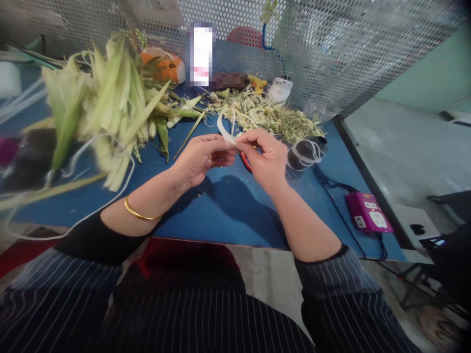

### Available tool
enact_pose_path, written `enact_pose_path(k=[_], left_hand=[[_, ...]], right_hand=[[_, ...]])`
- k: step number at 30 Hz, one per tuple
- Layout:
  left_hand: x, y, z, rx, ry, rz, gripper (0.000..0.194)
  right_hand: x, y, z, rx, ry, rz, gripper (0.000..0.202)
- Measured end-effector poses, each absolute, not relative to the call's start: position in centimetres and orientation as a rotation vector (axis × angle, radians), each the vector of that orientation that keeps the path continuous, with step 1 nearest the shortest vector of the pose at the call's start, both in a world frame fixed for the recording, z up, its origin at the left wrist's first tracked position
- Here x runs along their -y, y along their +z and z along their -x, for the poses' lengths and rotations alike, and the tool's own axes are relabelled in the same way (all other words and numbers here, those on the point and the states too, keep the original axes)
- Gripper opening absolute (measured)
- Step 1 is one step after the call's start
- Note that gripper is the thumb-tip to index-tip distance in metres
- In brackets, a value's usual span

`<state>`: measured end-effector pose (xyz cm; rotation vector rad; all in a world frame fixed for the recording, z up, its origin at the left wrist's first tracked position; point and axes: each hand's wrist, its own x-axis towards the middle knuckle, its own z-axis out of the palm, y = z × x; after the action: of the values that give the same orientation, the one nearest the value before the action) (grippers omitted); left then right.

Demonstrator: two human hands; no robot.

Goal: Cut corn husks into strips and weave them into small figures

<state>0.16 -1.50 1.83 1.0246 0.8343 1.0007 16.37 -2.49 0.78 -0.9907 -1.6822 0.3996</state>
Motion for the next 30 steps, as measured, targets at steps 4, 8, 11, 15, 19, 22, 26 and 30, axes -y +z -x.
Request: enact_pose_path(k=[4,8,11,15,19,22,26,30], left_hand=[[1.6,1.8,-0.2,-0.867,0.999,-1.029,0.022],[1.6,1.5,-0.4,-0.926,1.098,-1.087,0.024],[1.6,1.2,-0.6,-0.969,1.197,-1.114,0.023],[1.5,0.9,-1.0,-0.988,1.270,-1.140,0.020],[1.4,0.7,-1.1,-1.005,1.300,-1.212,0.022],[1.5,0.7,-1.0,-1.033,1.324,-1.272,0.023],[1.6,0.9,-0.9,-1.011,1.300,-1.321,0.022],[1.6,0.9,-0.8,-0.975,1.267,-1.329,0.025]], right_hand=[[2.5,0.7,-16.4,1.726,0.360,0.977,0.006],[2.5,0.6,-16.3,1.739,0.341,1.016,0.007],[2.6,0.6,-16.1,1.721,0.340,1.049,0.007],[2.6,0.5,-16.0,1.680,0.410,1.084,0.007],[2.4,0.2,-15.9,1.595,0.491,1.114,0.006],[2.3,0.2,-16.0,1.567,0.529,1.118,0.005],[2.2,0.1,-16.0,1.570,0.524,1.099,0.006],[2.0,-0.2,-16.1,1.571,0.556,1.079,0.007]])
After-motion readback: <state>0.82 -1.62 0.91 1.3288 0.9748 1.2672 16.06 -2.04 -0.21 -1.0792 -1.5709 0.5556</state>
